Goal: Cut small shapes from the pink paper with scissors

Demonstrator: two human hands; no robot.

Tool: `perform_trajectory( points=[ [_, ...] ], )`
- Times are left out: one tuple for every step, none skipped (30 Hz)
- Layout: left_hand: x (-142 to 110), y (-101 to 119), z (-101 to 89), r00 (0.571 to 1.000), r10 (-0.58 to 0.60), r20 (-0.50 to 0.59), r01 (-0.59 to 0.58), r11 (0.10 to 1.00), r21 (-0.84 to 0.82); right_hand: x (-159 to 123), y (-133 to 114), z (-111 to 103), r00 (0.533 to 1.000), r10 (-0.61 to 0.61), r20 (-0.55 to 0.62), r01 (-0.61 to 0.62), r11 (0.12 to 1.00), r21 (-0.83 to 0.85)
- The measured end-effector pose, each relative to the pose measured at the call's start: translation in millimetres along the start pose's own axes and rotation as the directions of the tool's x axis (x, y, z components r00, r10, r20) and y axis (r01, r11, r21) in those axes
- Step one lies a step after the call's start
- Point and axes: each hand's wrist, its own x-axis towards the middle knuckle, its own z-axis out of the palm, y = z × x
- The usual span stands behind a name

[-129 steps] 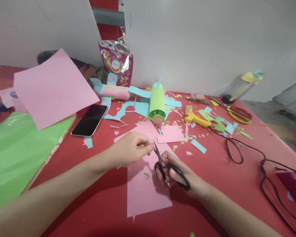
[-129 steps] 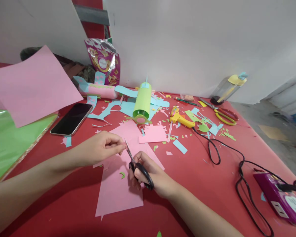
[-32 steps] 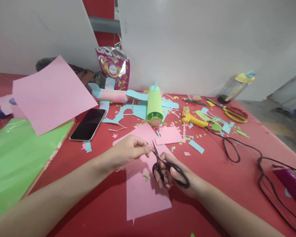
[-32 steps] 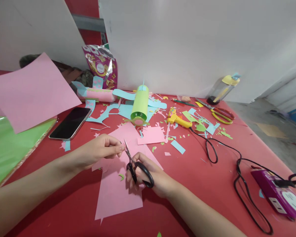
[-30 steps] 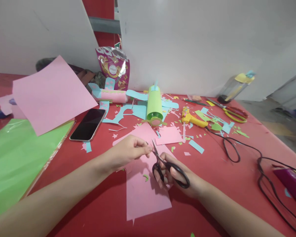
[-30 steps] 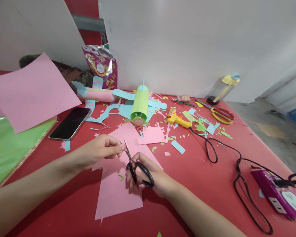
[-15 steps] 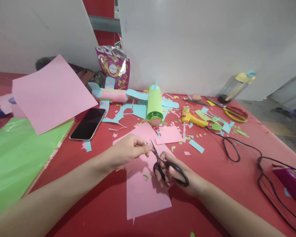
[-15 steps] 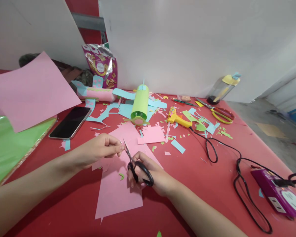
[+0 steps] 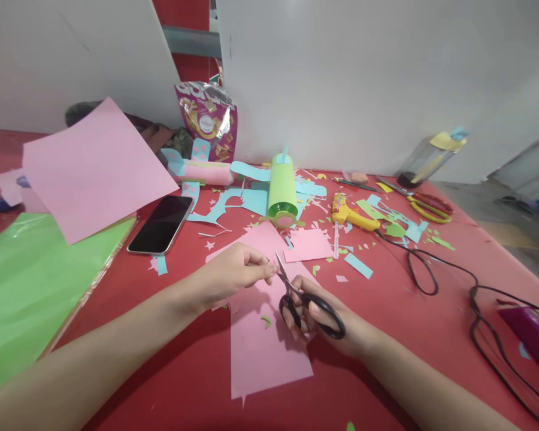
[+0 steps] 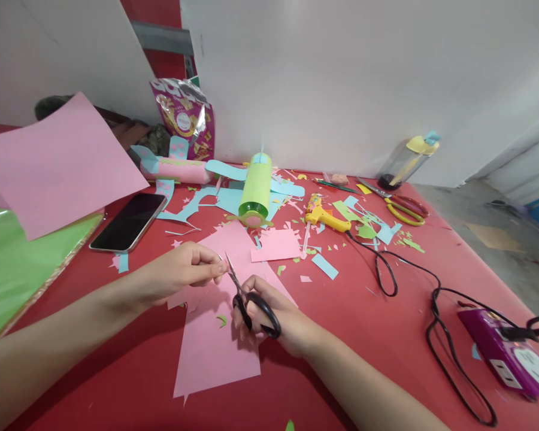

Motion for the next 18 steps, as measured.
perform_trajectory(
  points=[
    [0.0,-0.2,-0.2,1.0,-0.002,0.0,0.002,1.0,0.003,0.0,0.2,0.0,1.0,-0.001,0.0,0.001,1.0,-0.002],
    [0.0,-0.4,-0.4,1.0,-0.005,-0.001,0.005,1.0,0.006,0.0,0.4,0.0,1.0,-0.003,0.0,0.003,1.0,-0.004],
    [0.1,-0.6,-0.5,1.0,-0.007,-0.003,0.007,1.0,0.007,0.0,0.5,0.1,1.0,-0.007,0.001,0.007,1.0,-0.008],
    [0.2,-0.8,-0.6,1.0,-0.007,-0.002,0.007,1.0,0.005,0.0,0.6,0.1,1.0,-0.011,0.001,0.011,1.0,-0.011],
    [0.4,-0.9,-0.6,1.0,-0.007,0.001,0.007,1.0,0.001,0.0,0.6,0.2,1.0,-0.014,-0.001,0.013,1.0,-0.014],
    [0.5,-1.1,-0.6,1.0,-0.008,0.005,0.008,1.0,-0.006,0.0,0.5,0.4,1.0,-0.014,-0.004,0.014,1.0,-0.018],
    [0.7,-1.2,-0.6,1.0,-0.01,0.01,0.01,1.0,-0.014,-0.1,0.3,0.6,1.0,-0.014,-0.006,0.014,1.0,-0.024],
    [0.9,-1.4,-0.5,1.0,-0.01,0.012,0.01,1.0,-0.022,-0.1,0.2,0.8,1.0,-0.016,-0.009,0.016,0.999,-0.031],
    [1.1,-1.7,-0.5,1.0,-0.01,0.013,0.01,1.0,-0.028,-0.2,0.1,1.1,1.0,-0.019,-0.009,0.018,0.999,-0.039],
    [1.2,-2.1,-0.5,1.0,-0.009,0.01,0.009,0.999,-0.031,-0.3,0.0,1.4,1.0,-0.021,-0.01,0.02,0.999,-0.046],
    [1.4,-2.6,-0.5,1.0,-0.007,0.003,0.007,0.999,-0.032,-0.3,0.0,1.6,1.0,-0.023,-0.01,0.023,0.998,-0.051],
    [1.5,-3.2,-0.6,1.0,-0.003,-0.002,0.003,0.999,-0.032,-0.3,0.1,1.8,1.0,-0.027,-0.012,0.026,0.998,-0.05],
    [1.7,-4.0,-0.7,1.0,0.0,-0.005,0.0,0.999,-0.033,-0.3,0.2,1.9,0.999,-0.029,-0.014,0.028,0.998,-0.047],
    [1.9,-4.9,-0.9,1.0,0.002,-0.005,-0.003,0.999,-0.036,-0.2,0.4,1.9,0.999,-0.031,-0.016,0.031,0.999,-0.039],
    [2.1,-5.7,-1.1,1.0,0.004,-0.006,-0.005,0.999,-0.039,-0.1,0.5,1.9,0.999,-0.034,-0.013,0.033,0.999,-0.032],
    [2.3,-6.6,-1.2,1.0,0.007,-0.006,-0.007,0.999,-0.043,0.1,0.7,1.9,0.999,-0.035,-0.01,0.035,0.999,-0.025],
    [2.5,-7.3,-1.4,1.0,0.008,-0.004,-0.009,0.999,-0.048,0.2,0.8,1.9,0.999,-0.036,-0.005,0.036,0.999,-0.02],
    [2.6,-7.8,-1.5,1.0,0.01,-0.002,-0.01,0.998,-0.055,0.2,0.8,2.0,0.999,-0.035,-0.002,0.034,0.999,-0.019]
  ],
)
